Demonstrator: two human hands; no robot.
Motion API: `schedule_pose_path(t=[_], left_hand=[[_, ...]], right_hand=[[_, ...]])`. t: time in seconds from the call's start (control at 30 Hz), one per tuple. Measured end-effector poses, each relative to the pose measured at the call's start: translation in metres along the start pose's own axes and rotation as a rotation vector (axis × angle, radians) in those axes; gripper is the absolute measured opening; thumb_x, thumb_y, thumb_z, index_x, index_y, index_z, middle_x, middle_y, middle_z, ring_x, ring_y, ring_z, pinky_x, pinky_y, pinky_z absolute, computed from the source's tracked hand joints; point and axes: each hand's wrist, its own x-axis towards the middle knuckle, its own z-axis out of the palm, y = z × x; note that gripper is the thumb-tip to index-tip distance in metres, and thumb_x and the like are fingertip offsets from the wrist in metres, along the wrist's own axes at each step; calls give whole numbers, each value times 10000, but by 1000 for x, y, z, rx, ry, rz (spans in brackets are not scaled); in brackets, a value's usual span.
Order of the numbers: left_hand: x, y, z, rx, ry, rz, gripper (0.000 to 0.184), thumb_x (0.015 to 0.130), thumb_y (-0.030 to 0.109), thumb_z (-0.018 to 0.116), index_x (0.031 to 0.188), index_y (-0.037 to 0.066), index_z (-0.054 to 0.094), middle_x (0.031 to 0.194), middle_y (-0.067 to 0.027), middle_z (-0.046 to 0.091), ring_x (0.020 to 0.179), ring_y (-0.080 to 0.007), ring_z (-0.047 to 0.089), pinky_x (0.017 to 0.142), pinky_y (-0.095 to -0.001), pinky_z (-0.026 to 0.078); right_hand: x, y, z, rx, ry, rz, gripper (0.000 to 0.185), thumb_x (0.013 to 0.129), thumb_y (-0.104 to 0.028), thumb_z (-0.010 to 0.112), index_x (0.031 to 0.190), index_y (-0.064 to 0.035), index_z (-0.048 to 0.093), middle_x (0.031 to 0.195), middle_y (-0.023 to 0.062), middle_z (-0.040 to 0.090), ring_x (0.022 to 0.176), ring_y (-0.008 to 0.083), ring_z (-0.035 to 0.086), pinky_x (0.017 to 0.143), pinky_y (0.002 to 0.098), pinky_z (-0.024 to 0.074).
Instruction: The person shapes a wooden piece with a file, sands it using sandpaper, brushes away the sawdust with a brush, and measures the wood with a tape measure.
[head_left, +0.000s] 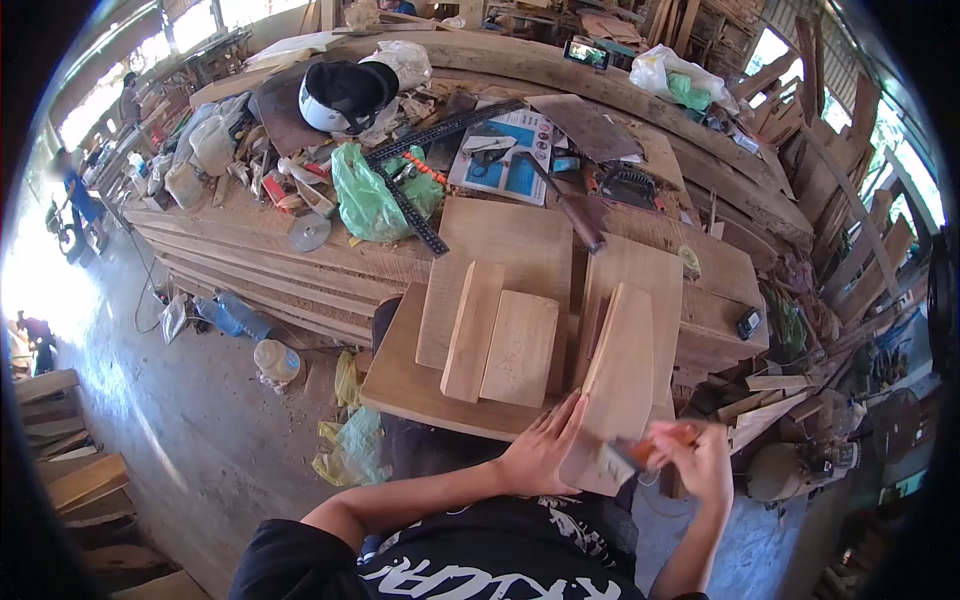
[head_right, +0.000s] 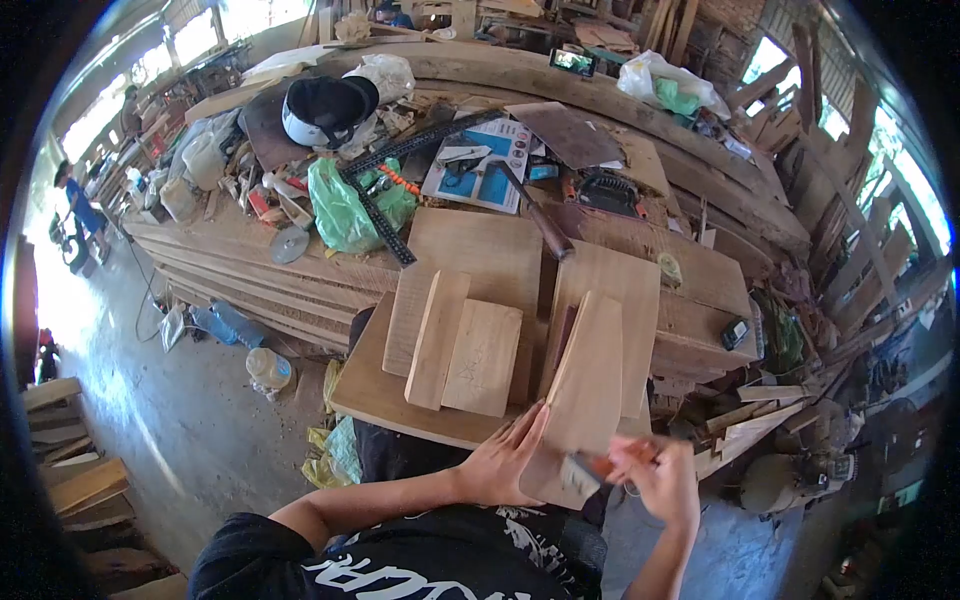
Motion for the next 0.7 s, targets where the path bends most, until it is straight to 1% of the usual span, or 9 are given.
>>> schedule_pose_path(t=[0.13,0.17,0.3,0.4,0.43,0.53,0.6,0.63,0.7], left_hand=[[0,0,-1,20,-14,7,1423,699,553,864,1586,-88,-46,1638,-349,100,1554,-451,128,1262,-476,194],[1,0,-2,18,-24,1,1422,699,550,864,1586,-89,-48,1639,-350,96,1555,-450,124,1263,-476,193],[1,-2,0,4,-27,4,1418,700,537,865,1583,-93,-49,1643,-352,85,1558,-446,118,1264,-476,193],[0,-1,-1,-3,-25,7,1416,700,533,865,1582,-97,-46,1644,-356,86,1558,-445,124,1263,-477,197],[1,0,-3,-3,-28,6,1415,700,533,865,1581,-99,-45,1643,-357,87,1557,-445,127,1263,-478,199],[1,-1,-3,0,-31,17,1415,699,534,864,1580,-100,-43,1640,-360,100,1554,-445,142,1262,-477,203],[3,0,-5,-12,-18,9,1422,691,524,873,1580,-99,-44,1638,-361,101,1554,-444,142,1262,-476,206],[1,2,-4,-20,-13,1,1425,687,519,878,1580,-99,-45,1638,-361,101,1554,-443,142,1261,-475,207],[-1,1,-3,-13,-6,18,1431,678,502,890,1581,-97,-46,1637,-359,103,1555,-440,143,1261,-474,208]], right_hand=[[25,1,9,-164,317,-258,218,976,-103,690,1067,92,722,776,131,745,654,152,722,596,274,561],[29,1,12,-249,370,-315,215,951,-112,712,1046,79,734,789,151,740,648,170,724,602,289,553],[23,-18,20,-502,283,-484,197,906,-114,741,973,71,751,749,142,729,652,197,731,618,325,555],[4,-13,20,-261,85,-156,198,921,-118,737,973,73,751,719,125,726,657,198,738,615,311,558],[-1,-11,20,-89,-27,8,197,939,-116,732,965,77,752,732,121,736,658,192,742,610,290,562],[-6,-2,25,-12,-236,57,207,961,-90,714,983,115,737,835,123,761,645,170,731,573,272,574],[-6,-4,13,-79,-168,66,210,950,-90,723,1004,111,744,799,127,758,655,159,733,578,278,569],[-4,5,5,-3,-111,17,208,953,-97,724,1009,101,750,811,129,760,658,163,730,585,276,574],[9,12,-7,-30,70,-39,212,966,-98,713,1055,93,738,795,115,749,656,164,727,587,271,579]])
